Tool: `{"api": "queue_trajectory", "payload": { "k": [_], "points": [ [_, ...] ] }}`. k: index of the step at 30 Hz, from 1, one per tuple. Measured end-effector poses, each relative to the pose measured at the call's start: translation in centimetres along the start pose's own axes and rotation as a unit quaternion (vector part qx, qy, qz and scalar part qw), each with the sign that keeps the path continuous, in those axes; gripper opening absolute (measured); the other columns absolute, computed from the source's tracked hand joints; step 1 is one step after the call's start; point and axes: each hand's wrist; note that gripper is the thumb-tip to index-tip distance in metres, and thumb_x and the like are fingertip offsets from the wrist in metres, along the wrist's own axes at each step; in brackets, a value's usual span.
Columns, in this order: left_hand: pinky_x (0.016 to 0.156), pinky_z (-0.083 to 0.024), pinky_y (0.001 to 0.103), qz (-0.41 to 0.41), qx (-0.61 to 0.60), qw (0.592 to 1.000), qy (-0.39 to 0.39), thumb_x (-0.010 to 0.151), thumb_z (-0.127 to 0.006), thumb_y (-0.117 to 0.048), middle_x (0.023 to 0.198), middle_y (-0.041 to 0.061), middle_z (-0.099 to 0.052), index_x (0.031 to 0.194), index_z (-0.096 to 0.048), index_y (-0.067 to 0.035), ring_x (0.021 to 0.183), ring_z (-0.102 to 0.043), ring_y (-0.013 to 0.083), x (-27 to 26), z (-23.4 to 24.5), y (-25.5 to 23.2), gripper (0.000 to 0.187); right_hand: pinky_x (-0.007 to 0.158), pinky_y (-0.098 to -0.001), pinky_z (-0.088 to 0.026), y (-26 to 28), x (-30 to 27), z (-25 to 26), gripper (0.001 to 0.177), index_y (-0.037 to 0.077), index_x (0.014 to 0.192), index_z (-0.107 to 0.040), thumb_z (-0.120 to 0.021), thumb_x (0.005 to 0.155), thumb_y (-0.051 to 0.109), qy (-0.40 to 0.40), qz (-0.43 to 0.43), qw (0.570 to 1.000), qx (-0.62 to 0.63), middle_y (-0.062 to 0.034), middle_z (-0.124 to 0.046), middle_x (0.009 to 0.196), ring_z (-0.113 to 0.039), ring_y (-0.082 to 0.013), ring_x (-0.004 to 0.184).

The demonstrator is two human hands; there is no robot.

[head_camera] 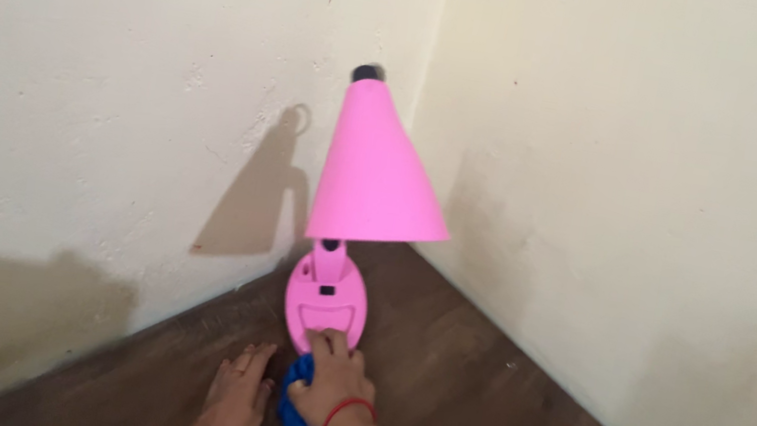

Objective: The person wipes a wooden desk surface with a blue cloth, then lifts and wipes a pink desk lamp, and finally wipes the desk again. The actions are performed by hand using the cloth.

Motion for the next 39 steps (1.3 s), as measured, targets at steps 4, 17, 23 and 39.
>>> {"api": "queue_trajectory", "payload": {
  "k": [4, 17, 23, 39],
  "points": [
    [0.109, -0.043, 0.045, 0.02, -0.069, 0.997, 0.014, 0.095, -0.056, -0.016, 0.14, 0.014, -0.054, 0.152, -0.041, -0.016, 0.128, -0.053, 0.0355, -4.1, 1.0, 0.6, 0.059, 0.104, -0.049, -0.048, 1.2, -4.0, -1.1, 0.071, 0.023, 0.144, -0.047, -0.073, 0.078, 0.028, 0.005, 0.04, 0.999, 0.01, 0.0012, -0.042, 0.149, -0.046, -0.0348, 0.13],
    [0.1, -0.053, 0.044, 0.08, -0.172, 0.978, -0.084, 0.09, -0.059, -0.01, 0.129, 0.019, -0.055, 0.141, -0.054, -0.023, 0.116, -0.063, 0.0367, -17.7, 2.2, 2.4, 0.053, 0.1, -0.0533, -0.049, 6.2, -18.2, -6.7, 0.072, 0.02, 0.146, -0.046, -0.075, 0.08, 0.027, 0.058, 0.075, 0.995, 0.03, -0.0047, -0.04, 0.146, -0.044, -0.0392, 0.131],
    [0.097, -0.051, 0.048, 0.11, -0.161, 0.974, -0.113, 0.084, -0.065, -0.008, 0.135, 0.017, -0.052, 0.13, -0.06, -0.022, 0.118, -0.058, 0.0388, -24.6, 1.8, 4.3, 0.049, 0.104, -0.0512, -0.049, 7.1, -24.2, -10.3, 0.08, 0.023, 0.148, -0.043, -0.077, 0.077, 0.025, 0.107, 0.069, 0.991, 0.035, -0.0038, -0.036, 0.148, -0.043, -0.0395, 0.133],
    [0.106, -0.047, 0.048, 0.093, -0.12, 0.984, -0.089, 0.079, -0.075, -0.014, 0.148, 0.015, -0.042, 0.14, -0.055, -0.025, 0.13, -0.05, 0.0426, -35.4, 4.4, 1.6, 0.065, 0.097, -0.0502, -0.052, 5.7, -34.6, -11.3, 0.08, 0.018, 0.141, -0.045, -0.078, 0.068, 0.023, 0.05, 0.116, 0.986, 0.11, -0.0118, -0.039, 0.139, -0.058, -0.0416, 0.115]
  ]
}}
Point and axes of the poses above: each hand's wrist, its own x-axis towards the middle knuckle, its own z-axis out of the back of the hand, y = z × x
